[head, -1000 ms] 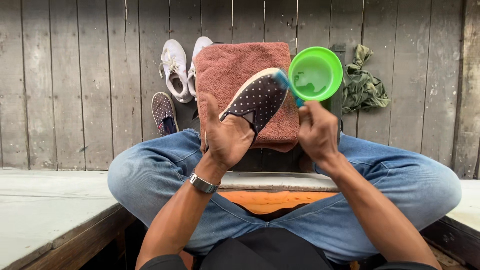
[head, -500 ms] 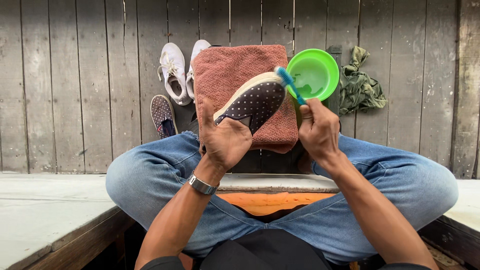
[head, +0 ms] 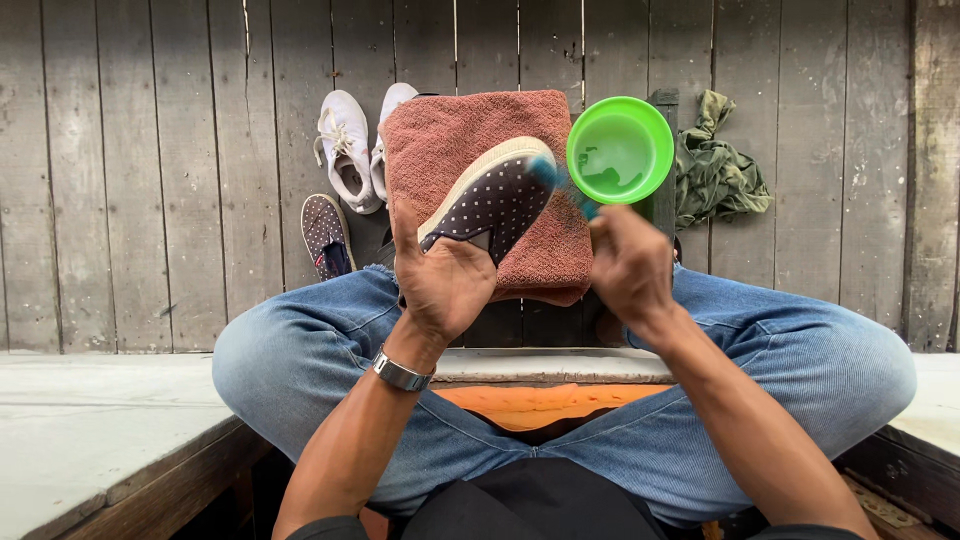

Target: The person scrubs a dark blue canvas sneaker with white polka dots using a blue toothbrush and water from a green bowl. They repeatedly dip the brush and scrub the upper and sole while the shoe rests on a brown towel.

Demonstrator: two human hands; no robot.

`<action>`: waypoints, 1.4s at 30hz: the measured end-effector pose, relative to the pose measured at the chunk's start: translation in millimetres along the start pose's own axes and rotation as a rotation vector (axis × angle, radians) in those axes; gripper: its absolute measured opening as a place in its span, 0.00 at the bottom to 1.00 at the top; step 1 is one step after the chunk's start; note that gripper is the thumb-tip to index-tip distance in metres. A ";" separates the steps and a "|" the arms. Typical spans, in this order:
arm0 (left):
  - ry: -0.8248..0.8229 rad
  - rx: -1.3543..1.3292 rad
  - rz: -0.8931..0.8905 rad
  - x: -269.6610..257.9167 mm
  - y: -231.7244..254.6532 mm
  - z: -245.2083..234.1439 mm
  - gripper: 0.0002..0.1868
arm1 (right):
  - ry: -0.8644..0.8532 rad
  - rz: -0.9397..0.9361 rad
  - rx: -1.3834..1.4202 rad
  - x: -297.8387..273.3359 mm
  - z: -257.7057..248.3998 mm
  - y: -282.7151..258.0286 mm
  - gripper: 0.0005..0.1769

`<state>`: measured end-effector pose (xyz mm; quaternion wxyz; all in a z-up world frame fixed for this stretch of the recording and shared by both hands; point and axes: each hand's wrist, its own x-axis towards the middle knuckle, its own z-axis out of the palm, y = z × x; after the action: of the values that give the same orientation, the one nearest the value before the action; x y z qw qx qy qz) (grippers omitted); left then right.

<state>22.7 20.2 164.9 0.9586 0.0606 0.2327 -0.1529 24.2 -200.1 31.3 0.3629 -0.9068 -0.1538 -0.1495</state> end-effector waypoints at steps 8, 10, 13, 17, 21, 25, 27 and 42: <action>0.038 -0.090 -0.022 0.6 0.2 -24.6 0.37 | 0.032 0.032 0.056 -1.0 -4.2 4.0 0.17; -0.022 -0.146 -0.044 9.1 0.6 -41.6 0.42 | 0.067 0.012 0.058 -0.8 -4.2 1.4 0.17; -0.079 -0.124 -0.038 15.2 2.1 -54.0 0.44 | 0.004 -0.067 -0.043 -16.5 9.7 -4.8 0.13; -0.056 -0.043 0.003 18.0 6.3 -55.0 0.42 | -0.035 -0.096 -0.050 -8.4 10.1 -0.4 0.13; -0.207 -0.067 0.053 16.6 4.8 -56.9 0.44 | -0.028 -0.136 -0.066 -20.8 19.2 0.2 0.05; -0.195 -0.058 0.021 26.3 7.7 -72.5 0.53 | -0.013 -0.122 -0.013 -6.3 12.1 13.2 0.03; -0.237 -0.001 0.004 31.0 8.7 -84.7 0.55 | -0.025 -0.086 0.002 -4.4 7.3 13.0 0.09; -0.183 0.030 -0.013 37.2 17.5 -96.4 0.59 | -0.102 -0.054 0.098 -2.7 1.6 4.2 0.06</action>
<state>18.5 45.1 63.2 0.9738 0.0593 0.1424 -0.1674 23.6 -202.3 26.6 0.3945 -0.8898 -0.2036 -0.1054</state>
